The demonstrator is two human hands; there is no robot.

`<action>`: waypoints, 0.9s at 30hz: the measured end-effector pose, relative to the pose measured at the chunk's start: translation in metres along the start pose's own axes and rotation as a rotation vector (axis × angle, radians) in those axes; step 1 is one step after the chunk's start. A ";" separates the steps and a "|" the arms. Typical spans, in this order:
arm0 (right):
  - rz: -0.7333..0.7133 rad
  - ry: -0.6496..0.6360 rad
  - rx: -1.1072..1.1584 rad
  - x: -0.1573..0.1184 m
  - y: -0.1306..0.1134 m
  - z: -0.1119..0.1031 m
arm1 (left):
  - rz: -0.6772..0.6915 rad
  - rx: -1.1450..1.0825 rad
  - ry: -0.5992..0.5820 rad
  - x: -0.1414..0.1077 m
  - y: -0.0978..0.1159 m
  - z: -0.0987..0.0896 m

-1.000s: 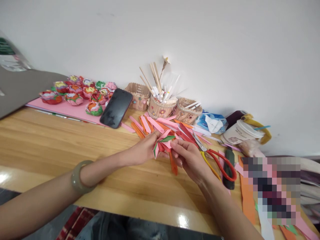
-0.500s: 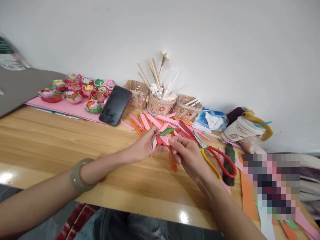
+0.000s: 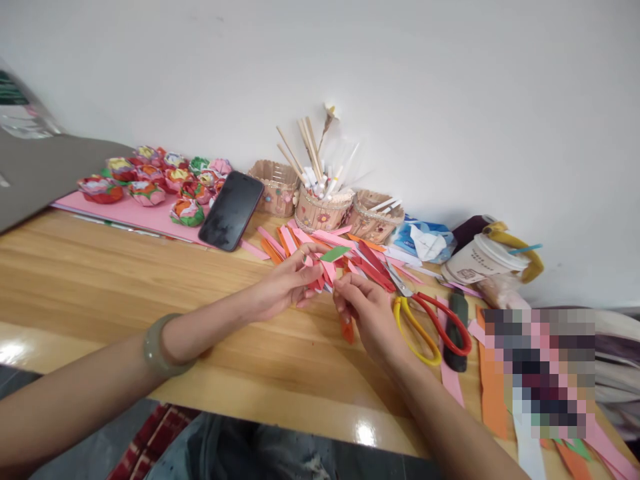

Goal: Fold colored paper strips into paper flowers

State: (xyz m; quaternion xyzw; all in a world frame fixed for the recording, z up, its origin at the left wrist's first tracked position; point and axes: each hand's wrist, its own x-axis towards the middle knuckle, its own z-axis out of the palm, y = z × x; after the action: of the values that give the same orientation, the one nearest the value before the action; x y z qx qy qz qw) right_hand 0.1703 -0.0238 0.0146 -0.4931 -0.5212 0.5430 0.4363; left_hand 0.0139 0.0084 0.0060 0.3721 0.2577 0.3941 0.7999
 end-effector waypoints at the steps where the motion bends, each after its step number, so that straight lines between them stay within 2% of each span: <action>1: -0.039 0.036 -0.043 -0.001 0.000 -0.001 | -0.006 -0.024 -0.003 0.000 0.001 -0.001; 4: -0.275 0.206 -0.226 -0.004 0.001 -0.005 | -0.009 -0.052 -0.018 0.003 0.001 -0.005; 9: -0.845 0.481 -0.433 -0.008 -0.001 -0.011 | -0.019 -0.002 0.018 0.006 -0.001 -0.005; 11: -0.961 0.521 -0.527 -0.009 -0.004 -0.012 | -0.012 0.037 0.056 0.006 -0.001 -0.003; 13: -0.998 0.412 -0.706 -0.010 -0.006 -0.013 | -0.014 0.069 0.065 0.005 -0.002 -0.002; 15: -1.007 0.203 -0.854 -0.010 -0.006 -0.013 | -0.012 0.086 0.070 0.005 -0.002 0.000; 17: -1.032 0.076 -0.856 -0.010 -0.006 -0.013 | 0.005 0.116 0.086 0.005 -0.001 -0.001; 18: -1.048 0.097 -0.813 -0.010 -0.006 -0.013 | 0.017 0.149 0.098 0.005 -0.001 -0.001; 22: -1.020 0.392 -0.694 -0.007 -0.007 -0.015 | 0.149 0.347 0.100 0.009 -0.001 -0.003; 24: -0.971 0.392 -0.750 -0.005 -0.007 -0.015 | 0.237 0.435 0.077 0.010 -0.001 -0.002; 27: -0.934 0.288 -0.828 -0.002 -0.005 -0.013 | 0.309 0.511 0.065 0.009 -0.004 -0.002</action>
State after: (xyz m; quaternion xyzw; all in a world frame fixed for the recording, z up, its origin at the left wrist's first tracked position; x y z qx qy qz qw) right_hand 0.1836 -0.0237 0.0201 -0.4097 -0.7839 -0.0221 0.4660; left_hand 0.0192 0.0146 0.0009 0.5835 0.3143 0.4453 0.6020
